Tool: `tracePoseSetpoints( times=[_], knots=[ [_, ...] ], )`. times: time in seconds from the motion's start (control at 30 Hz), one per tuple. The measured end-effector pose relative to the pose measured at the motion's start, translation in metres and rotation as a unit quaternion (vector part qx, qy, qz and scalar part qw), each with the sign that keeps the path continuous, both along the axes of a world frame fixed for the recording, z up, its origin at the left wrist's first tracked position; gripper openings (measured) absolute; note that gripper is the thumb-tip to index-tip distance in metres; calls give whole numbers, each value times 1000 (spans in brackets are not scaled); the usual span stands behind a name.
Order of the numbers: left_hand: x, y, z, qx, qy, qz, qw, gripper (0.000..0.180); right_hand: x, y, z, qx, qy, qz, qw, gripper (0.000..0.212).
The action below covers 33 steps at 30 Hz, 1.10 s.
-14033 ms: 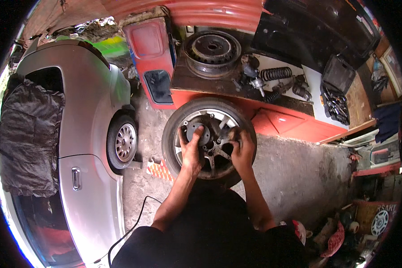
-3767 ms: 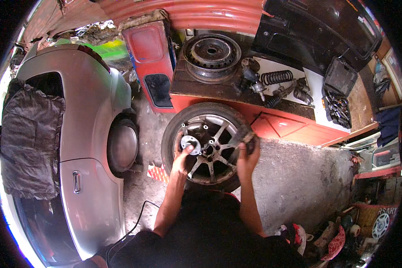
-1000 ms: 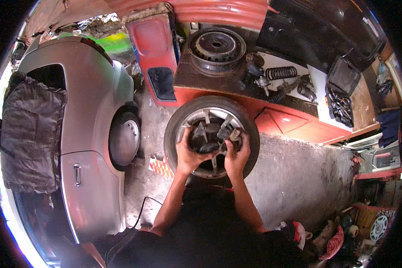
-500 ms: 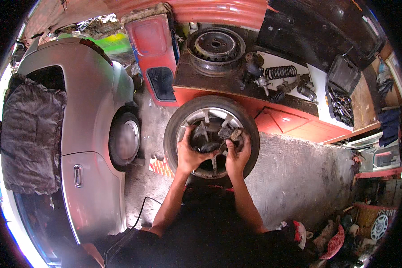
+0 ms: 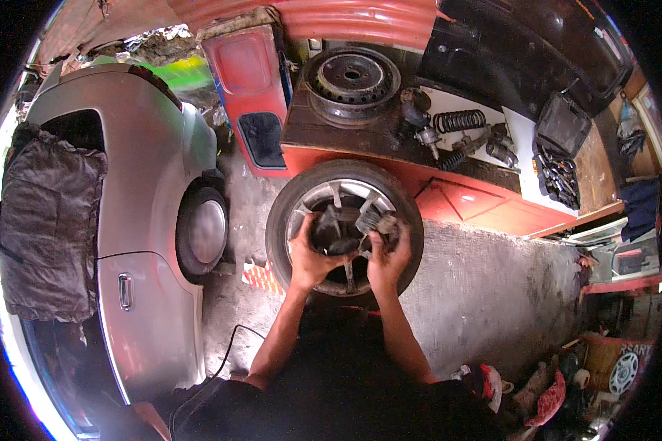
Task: The person scrubs a brake caliper with a wire brush while holding it over a car wheel. The person repeatedly brushes the caliper surfaces and rotates it to access different sides.
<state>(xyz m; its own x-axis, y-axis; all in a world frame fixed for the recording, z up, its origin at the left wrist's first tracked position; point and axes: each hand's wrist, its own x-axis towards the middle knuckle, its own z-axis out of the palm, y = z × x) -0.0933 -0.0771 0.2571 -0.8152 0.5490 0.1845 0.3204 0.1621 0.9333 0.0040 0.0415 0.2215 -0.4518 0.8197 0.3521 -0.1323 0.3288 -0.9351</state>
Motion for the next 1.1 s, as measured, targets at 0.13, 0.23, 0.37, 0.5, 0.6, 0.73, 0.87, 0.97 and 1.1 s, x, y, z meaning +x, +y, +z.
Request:
tracePoseSetpoints(
  times=[0.13,0.23,0.37,0.5,0.6,0.73,0.87,0.97,1.1],
  knots=[
    [-8,0,-6,43,-3,15,999,82,1,1,-40,46,-66,15,997,49],
    [-1,3,8,-11,9,23,1000,79,0,-2,0,-34,-17,13,999,50],
    [-9,3,-2,13,-2,26,1000,84,-7,1,-35,87,-76,-8,993,49],
    [2,0,13,-10,10,25,1000,84,-4,0,-4,-60,-8,11,998,47],
    [-7,4,18,48,-31,-4,998,86,-1,3,-41,69,-91,11,993,50],
    [0,2,10,-21,27,23,999,77,1,-3,-10,-34,-14,-11,999,53],
    [-6,0,-9,147,-109,-16,983,92,2,15,-74,42,-143,13,989,52],
    [-3,-6,-10,180,-195,-40,963,93,0,38,-51,29,-107,-54,992,48],
    [2,-11,-32,311,-435,-82,841,106,8,55,-30,-10,-50,-83,995,49]
  ],
)
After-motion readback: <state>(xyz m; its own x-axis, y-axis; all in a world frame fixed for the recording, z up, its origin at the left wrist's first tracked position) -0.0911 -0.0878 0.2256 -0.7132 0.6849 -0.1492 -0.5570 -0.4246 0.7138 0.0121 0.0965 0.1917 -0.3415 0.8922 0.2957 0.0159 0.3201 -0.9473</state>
